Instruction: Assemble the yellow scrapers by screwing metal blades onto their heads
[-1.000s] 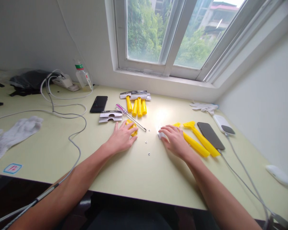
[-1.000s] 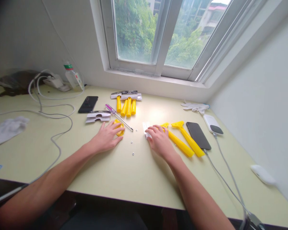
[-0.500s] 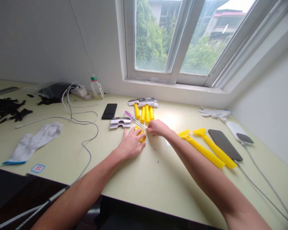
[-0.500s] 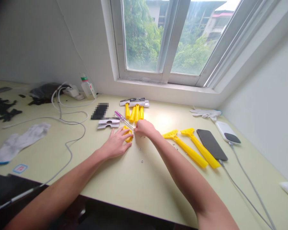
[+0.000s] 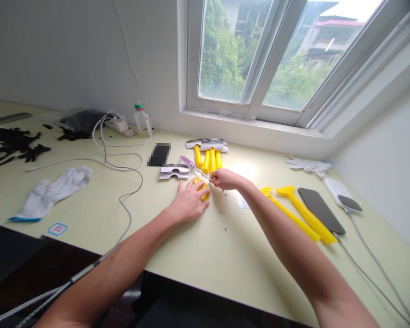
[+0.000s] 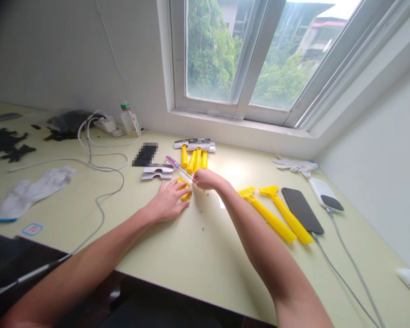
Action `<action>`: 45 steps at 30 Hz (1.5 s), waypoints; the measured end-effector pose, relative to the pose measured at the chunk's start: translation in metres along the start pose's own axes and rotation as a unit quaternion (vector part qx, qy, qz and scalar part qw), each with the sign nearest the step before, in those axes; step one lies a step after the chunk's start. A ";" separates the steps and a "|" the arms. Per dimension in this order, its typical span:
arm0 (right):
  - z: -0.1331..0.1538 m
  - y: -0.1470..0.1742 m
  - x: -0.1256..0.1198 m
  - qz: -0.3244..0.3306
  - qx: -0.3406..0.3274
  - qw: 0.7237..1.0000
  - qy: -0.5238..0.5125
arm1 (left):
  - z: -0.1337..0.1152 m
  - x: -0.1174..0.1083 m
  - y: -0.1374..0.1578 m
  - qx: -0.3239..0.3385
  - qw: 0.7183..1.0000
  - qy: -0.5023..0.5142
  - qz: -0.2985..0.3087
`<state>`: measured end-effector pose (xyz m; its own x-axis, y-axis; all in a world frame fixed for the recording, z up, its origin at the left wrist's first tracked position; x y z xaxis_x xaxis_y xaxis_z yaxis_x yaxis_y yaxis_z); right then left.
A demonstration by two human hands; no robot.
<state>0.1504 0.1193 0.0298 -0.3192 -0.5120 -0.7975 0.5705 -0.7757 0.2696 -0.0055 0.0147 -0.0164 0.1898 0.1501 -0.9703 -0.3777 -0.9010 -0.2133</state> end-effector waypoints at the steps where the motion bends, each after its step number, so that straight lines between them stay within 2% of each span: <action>1: 0.001 0.001 -0.001 0.014 -0.003 1.000 -0.014 | 0.000 0.001 0.000 -0.002 1.000 0.004 0.000; 5: 0.003 0.010 -0.006 0.045 -0.018 0.996 -0.075 | 0.000 0.004 0.000 -0.004 1.000 0.019 -0.012; 9: 0.003 0.026 -0.010 0.032 -0.045 0.988 -0.148 | -0.003 -0.001 -0.002 -0.018 0.997 0.036 -0.060; 13: 0.005 0.043 -0.005 -0.038 -0.088 0.952 -0.292 | -0.010 -0.016 -0.003 -0.017 0.981 0.143 -0.133; 16: 0.009 0.057 0.006 -0.115 -0.122 0.923 -0.347 | -0.018 -0.021 -0.002 -0.010 0.956 0.258 -0.136; 19: 0.009 0.069 0.021 -0.171 -0.135 0.902 -0.374 | -0.024 -0.018 -0.002 -0.005 0.945 0.302 -0.122; 24: -0.006 0.088 0.035 -0.220 -0.151 0.883 -0.386 | -0.025 -0.007 -0.002 0.028 0.947 0.302 -0.109; 29: -0.037 0.115 0.031 -0.348 -0.198 0.847 -0.349 | -0.032 0.005 0.001 0.165 0.967 0.173 -0.093; 32: -0.054 0.130 0.032 -0.405 -0.208 0.829 -0.326 | -0.040 0.009 0.004 0.240 0.958 0.140 -0.076; 35: -0.067 0.139 0.032 -0.440 -0.194 0.823 -0.301 | -0.041 0.009 0.009 0.288 0.941 0.173 -0.039; 37: -0.074 0.143 0.026 -0.468 -0.197 0.812 -0.287 | -0.038 0.009 0.012 0.299 0.934 0.193 -0.017; 40: -0.082 0.150 0.013 -0.528 -0.213 0.780 -0.260 | -0.033 0.012 0.016 0.299 0.932 0.203 -0.013; 43: -0.090 0.154 0.001 -0.578 -0.214 0.747 -0.249 | -0.032 0.018 0.016 0.288 0.938 0.188 -0.038; 45: -0.094 0.156 -0.003 -0.595 -0.212 0.736 -0.245 | -0.033 0.023 0.014 0.276 0.945 0.162 -0.059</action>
Point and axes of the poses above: each hand's wrist, its own y-axis away from the middle knuckle, its own x-axis out of the palm, z = x × y, the point moved 1 cm from there along -y, towards the middle knuckle, and after that the axes turned 11 degrees about -y, right-handed, at the moved point
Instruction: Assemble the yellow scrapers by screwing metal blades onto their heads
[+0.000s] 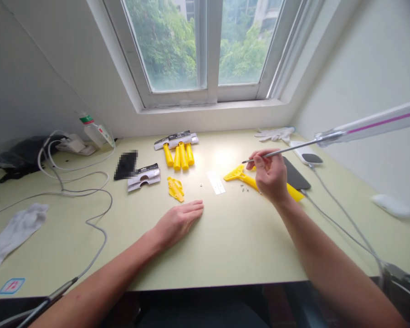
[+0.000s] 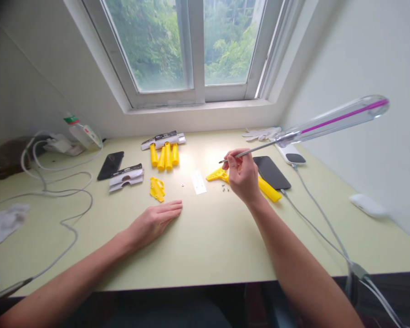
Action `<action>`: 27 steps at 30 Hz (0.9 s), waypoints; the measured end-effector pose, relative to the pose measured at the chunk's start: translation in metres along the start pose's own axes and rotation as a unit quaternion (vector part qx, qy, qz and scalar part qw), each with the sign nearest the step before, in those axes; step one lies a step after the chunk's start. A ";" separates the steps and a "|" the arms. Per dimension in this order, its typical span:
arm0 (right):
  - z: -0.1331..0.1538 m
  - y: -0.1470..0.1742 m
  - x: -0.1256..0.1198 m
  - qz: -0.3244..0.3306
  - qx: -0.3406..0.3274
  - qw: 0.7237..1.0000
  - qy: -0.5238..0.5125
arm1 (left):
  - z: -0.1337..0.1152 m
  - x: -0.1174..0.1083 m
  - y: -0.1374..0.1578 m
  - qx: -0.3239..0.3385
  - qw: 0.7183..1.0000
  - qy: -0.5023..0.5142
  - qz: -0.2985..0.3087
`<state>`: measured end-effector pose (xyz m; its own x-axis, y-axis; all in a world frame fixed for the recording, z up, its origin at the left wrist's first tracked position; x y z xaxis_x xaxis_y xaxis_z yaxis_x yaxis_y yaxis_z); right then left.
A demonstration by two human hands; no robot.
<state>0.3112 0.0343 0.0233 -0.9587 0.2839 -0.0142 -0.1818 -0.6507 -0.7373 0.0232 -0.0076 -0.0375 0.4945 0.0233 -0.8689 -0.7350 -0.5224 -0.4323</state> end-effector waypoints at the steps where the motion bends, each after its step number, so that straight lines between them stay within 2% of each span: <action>1: -0.001 -0.001 -0.001 -0.005 -0.002 1.000 0.004 | 0.002 0.002 -0.002 -0.008 1.000 -0.017 -0.005; 5: -0.002 -0.001 -0.003 -0.013 0.004 1.000 0.020 | 0.017 0.007 -0.017 -0.034 0.996 -0.079 -0.012; 11: 0.000 0.002 0.000 0.003 0.010 1.000 0.029 | 0.036 0.004 -0.047 -0.014 0.991 -0.136 0.001; 14: 0.001 0.002 0.001 0.012 0.020 0.999 0.028 | 0.038 0.003 -0.055 -0.014 0.988 -0.153 -0.018; 18: 0.002 0.001 -0.002 0.014 0.034 0.999 0.028 | 0.041 0.004 -0.056 -0.022 0.983 -0.170 -0.065; 23: 0.003 -0.004 -0.010 -0.020 0.052 0.997 0.058 | 0.046 0.003 -0.051 -0.057 0.976 -0.193 -0.085; 27: 0.005 -0.012 -0.026 -0.045 0.054 0.997 -0.011 | 0.041 -0.002 -0.046 -0.068 0.976 -0.185 -0.087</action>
Point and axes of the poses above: each hand's wrist, its own y-axis away from the middle knuckle, its own x-axis out of the palm, z = x × y, the point moved 1 cm from there along -y, towards the middle knuckle, and after that the axes turned 11 degrees about -y, right-handed, at the moved point
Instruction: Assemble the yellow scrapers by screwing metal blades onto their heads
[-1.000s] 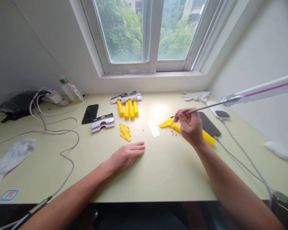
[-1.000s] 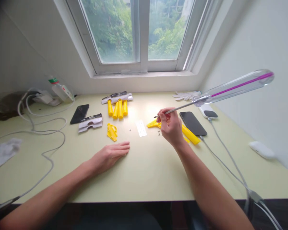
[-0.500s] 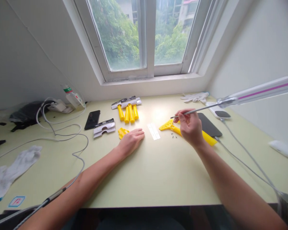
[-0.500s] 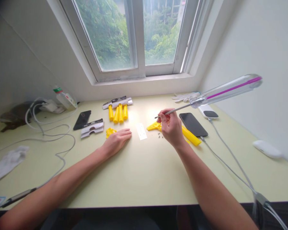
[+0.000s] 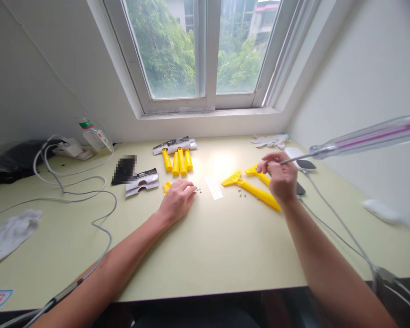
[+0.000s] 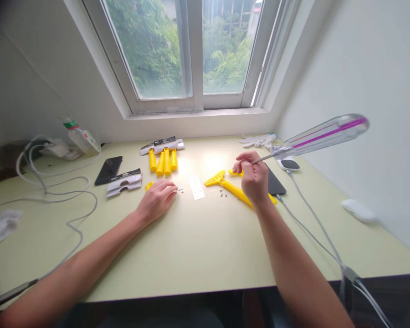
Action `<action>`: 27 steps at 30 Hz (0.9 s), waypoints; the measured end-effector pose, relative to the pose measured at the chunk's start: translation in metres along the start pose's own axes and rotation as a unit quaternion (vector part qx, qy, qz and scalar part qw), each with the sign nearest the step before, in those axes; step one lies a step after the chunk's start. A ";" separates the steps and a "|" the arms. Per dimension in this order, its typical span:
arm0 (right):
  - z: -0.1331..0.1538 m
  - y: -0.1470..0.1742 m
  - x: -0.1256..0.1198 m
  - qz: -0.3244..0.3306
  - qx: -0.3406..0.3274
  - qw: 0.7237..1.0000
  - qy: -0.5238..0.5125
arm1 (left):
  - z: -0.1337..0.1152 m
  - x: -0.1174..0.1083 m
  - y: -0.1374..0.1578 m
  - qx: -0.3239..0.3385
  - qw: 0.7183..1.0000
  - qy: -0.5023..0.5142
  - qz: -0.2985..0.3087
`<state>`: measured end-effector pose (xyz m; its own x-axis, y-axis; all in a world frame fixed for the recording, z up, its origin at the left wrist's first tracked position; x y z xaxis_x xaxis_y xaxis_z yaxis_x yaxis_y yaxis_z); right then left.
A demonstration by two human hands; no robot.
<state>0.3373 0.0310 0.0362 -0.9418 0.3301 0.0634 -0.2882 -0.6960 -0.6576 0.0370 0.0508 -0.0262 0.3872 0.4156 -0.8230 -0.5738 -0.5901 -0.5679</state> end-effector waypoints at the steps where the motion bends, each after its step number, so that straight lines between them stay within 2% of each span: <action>1: 0.001 -0.003 -0.006 -0.008 0.002 1.000 0.013 | -0.002 -0.002 0.001 0.001 1.000 0.005 0.003; 3: 0.004 -0.008 -0.019 -0.015 0.020 0.993 0.112 | -0.005 -0.007 0.005 0.005 1.000 0.015 0.009; 5: 0.005 -0.013 -0.029 0.045 0.066 0.963 0.257 | -0.008 -0.012 0.010 0.010 1.000 0.020 0.012; 7: 0.004 -0.015 -0.031 0.154 0.129 0.906 0.373 | -0.010 -0.017 0.016 0.013 1.000 0.020 0.014; 9: 0.000 -0.014 -0.028 0.246 0.188 0.840 0.447 | -0.010 -0.020 0.020 0.014 1.000 0.019 0.013; 12: -0.007 -0.009 -0.021 0.310 0.246 0.765 0.509 | -0.008 -0.023 0.025 0.010 1.000 0.020 0.007; 14: -0.010 -0.006 -0.018 0.324 0.266 0.740 0.526 | -0.007 -0.024 0.025 0.006 1.000 0.023 0.003; 17: -0.012 -0.002 -0.019 0.329 0.279 0.731 0.530 | -0.007 -0.024 0.024 0.008 1.000 0.029 0.000; 20: -0.011 -0.003 -0.021 0.321 0.286 0.760 0.488 | -0.009 -0.025 0.024 0.013 0.999 0.034 -0.004; 24: -0.006 -0.013 -0.035 0.213 0.314 0.812 0.443 | -0.009 -0.026 0.023 0.007 0.999 0.032 -0.005; 26: -0.006 -0.019 -0.048 0.155 0.320 0.814 0.460 | -0.008 -0.025 0.023 0.001 1.000 0.028 -0.005; 27: -0.007 -0.022 -0.055 0.136 0.326 0.805 0.476 | -0.007 -0.025 0.023 -0.001 1.000 0.027 -0.005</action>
Point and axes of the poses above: each hand's wrist, its own y-axis away from the middle knuckle, its own x-axis out of the palm, z = x × y, the point moved 1 cm from there along -y, towards the middle knuckle, and after that the axes turned 11 degrees about -y, right-handed, at the moved point
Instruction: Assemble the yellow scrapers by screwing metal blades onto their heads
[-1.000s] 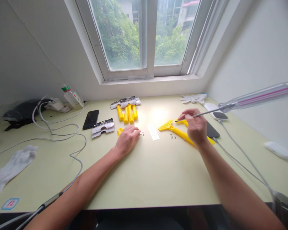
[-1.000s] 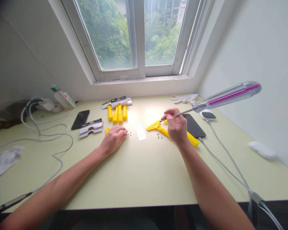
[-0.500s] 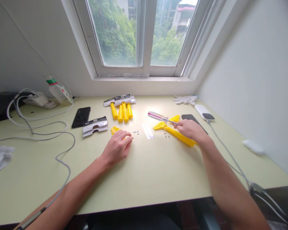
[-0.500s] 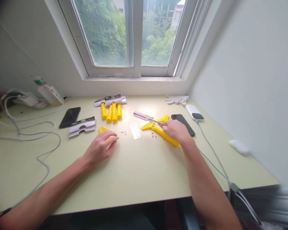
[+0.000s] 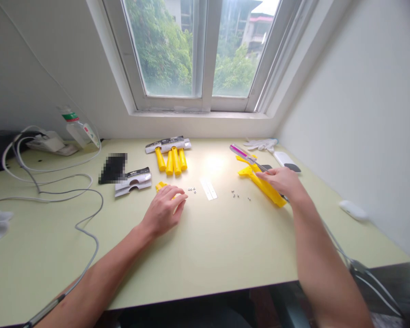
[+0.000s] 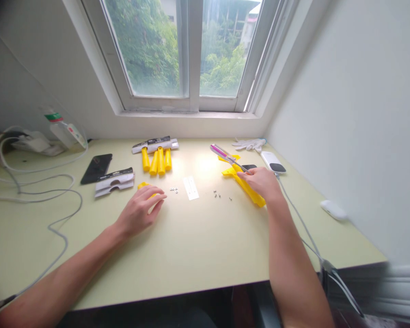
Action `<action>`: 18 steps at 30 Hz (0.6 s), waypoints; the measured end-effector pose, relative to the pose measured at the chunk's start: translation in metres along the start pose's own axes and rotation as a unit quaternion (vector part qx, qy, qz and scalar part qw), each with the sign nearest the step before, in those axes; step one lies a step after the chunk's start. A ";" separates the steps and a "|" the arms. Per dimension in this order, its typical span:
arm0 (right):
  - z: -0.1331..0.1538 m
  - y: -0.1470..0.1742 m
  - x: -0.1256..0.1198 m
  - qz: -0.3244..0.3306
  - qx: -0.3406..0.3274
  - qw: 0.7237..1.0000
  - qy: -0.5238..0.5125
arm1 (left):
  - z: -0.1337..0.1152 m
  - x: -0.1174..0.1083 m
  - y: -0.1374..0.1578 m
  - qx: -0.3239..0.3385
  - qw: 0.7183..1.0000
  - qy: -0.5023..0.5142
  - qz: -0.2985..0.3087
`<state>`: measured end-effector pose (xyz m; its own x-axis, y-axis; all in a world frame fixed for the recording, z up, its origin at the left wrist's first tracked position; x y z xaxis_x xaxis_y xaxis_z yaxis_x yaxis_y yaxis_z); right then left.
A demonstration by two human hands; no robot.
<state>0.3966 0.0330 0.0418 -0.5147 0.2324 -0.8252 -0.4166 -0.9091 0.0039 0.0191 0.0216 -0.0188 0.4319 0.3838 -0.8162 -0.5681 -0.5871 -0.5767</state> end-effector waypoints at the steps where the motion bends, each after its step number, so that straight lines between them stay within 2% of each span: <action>1: -0.005 -0.004 -0.003 -0.011 0.020 1.000 0.015 | 0.001 0.000 0.000 -0.002 1.000 -0.001 0.001; 4: -0.019 -0.013 -0.006 -0.009 0.055 0.997 0.059 | 0.001 0.001 0.001 -0.002 1.000 0.002 0.006; 8: -0.029 -0.017 -0.002 0.008 0.030 0.998 0.049 | 0.000 0.001 0.001 0.003 1.000 0.004 0.005; 11: -0.036 -0.020 -0.005 -0.027 0.037 0.999 0.027 | 0.001 0.001 0.001 0.002 1.000 0.002 0.003; 14: -0.046 -0.024 -0.012 -0.065 0.079 0.994 0.037 | 0.001 0.001 0.001 0.002 1.000 0.000 0.002; 18: -0.057 -0.031 -0.015 -0.068 0.120 0.989 0.058 | 0.000 0.002 0.001 0.003 1.000 0.003 0.004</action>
<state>0.4594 0.0378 0.0216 -0.3582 0.2926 -0.8866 -0.6492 -0.7605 0.0113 0.0191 0.0219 -0.0208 0.4312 0.3741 -0.8210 -0.5758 -0.5865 -0.5697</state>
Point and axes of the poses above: each hand's wrist, its own y-axis away from the middle knuckle, its own x-axis out of the palm, z = x × y, the point moved 1 cm from there along -y, towards the middle knuckle, and after that the axes turned 11 degrees about -y, right-handed, at the moved point
